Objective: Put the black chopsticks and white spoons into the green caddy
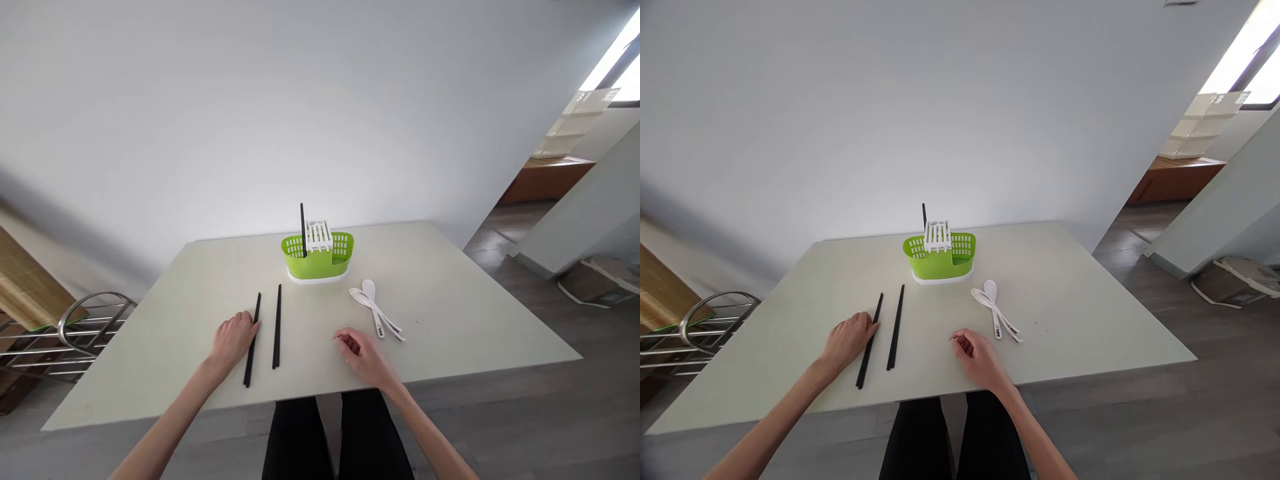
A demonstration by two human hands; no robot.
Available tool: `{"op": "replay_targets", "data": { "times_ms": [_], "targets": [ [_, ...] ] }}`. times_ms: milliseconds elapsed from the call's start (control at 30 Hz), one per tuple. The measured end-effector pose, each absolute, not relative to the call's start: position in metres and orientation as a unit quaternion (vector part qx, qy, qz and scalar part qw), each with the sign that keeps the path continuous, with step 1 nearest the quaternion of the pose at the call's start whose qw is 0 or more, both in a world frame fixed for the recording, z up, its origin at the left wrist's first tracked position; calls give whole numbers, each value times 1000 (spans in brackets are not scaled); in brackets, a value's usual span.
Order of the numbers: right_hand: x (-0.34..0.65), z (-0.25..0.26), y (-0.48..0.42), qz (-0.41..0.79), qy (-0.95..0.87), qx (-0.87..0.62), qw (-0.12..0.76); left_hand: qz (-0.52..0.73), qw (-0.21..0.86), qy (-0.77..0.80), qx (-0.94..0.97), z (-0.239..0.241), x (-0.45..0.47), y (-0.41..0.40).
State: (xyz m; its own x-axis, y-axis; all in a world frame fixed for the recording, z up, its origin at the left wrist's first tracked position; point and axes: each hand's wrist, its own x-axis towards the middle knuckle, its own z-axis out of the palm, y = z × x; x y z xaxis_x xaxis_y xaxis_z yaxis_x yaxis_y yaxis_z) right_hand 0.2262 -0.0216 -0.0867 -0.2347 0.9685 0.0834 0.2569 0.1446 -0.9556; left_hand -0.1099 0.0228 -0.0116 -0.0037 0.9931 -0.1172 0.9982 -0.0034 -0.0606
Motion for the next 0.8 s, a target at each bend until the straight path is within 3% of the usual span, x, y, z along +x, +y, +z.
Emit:
{"op": "replay_targets", "data": {
  "times_ms": [167,467,567,667,800],
  "targets": [
    [227,-90,-22,447,-652,-471,392,-142,-10,716,684,1,-119,29],
    [229,-94,-21,446,-653,-467,394,-79,-3,709,701,27,-129,38],
    [223,-90,-21,464,-640,-467,397,90,94,691,711,47,-115,34],
    [206,-73,-26,514,-621,-421,415,283,282,637,660,57,-83,27],
    [179,-44,-37,638,-584,-299,403,408,449,564,560,47,-37,20]
  ]
}}
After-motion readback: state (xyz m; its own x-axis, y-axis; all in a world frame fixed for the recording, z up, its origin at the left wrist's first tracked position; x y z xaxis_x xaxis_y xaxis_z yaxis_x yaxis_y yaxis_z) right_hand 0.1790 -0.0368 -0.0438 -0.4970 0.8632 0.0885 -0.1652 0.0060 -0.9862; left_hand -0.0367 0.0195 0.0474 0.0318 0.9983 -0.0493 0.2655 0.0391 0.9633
